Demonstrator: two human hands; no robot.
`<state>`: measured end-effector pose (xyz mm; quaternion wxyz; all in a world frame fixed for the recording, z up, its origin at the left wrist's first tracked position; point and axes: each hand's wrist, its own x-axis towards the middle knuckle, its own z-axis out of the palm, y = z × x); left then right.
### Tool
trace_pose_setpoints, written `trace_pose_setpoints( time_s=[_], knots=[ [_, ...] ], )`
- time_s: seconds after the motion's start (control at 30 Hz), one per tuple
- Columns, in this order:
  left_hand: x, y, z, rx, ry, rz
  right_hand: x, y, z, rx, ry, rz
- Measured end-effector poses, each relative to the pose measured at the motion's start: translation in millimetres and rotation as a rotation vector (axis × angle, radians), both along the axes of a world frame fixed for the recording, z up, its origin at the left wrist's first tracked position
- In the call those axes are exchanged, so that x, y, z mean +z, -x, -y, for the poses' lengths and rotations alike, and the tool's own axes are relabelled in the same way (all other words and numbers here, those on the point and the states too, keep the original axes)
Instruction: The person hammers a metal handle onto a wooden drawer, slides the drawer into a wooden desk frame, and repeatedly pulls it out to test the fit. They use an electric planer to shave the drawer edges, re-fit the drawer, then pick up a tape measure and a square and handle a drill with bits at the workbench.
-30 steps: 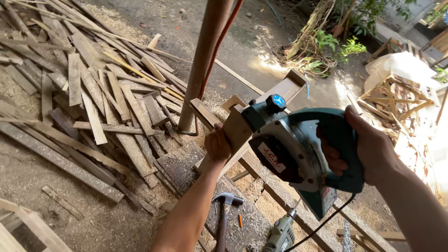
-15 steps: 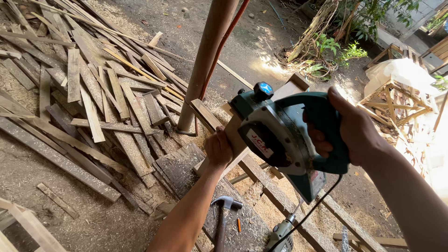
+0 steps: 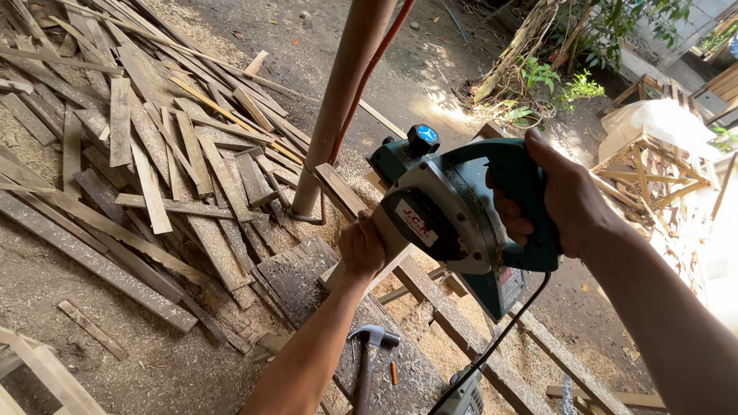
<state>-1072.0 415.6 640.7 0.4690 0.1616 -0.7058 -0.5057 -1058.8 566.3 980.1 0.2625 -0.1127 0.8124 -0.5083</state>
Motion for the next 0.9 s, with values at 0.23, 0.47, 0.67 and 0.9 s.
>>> trace_pose_setpoints(
  time_s=[0.23, 0.47, 0.67, 0.9],
  knots=[
    [12, -6, 2, -0.076, -0.050, 0.012, 1, 6, 16, -0.002, 0.015, 0.013],
    [4, 1, 3, -0.086, -0.031, -0.076, 0, 10, 31, 0.006, 0.032, -0.003],
    [-9, 11, 1, -0.092, -0.057, -0.030, 0, 18, 45, 0.003, 0.027, -0.023],
    [-48, 32, -7, 0.036, 0.062, -0.151, 15, 29, 30, -0.093, 0.127, -0.043]
  ],
)
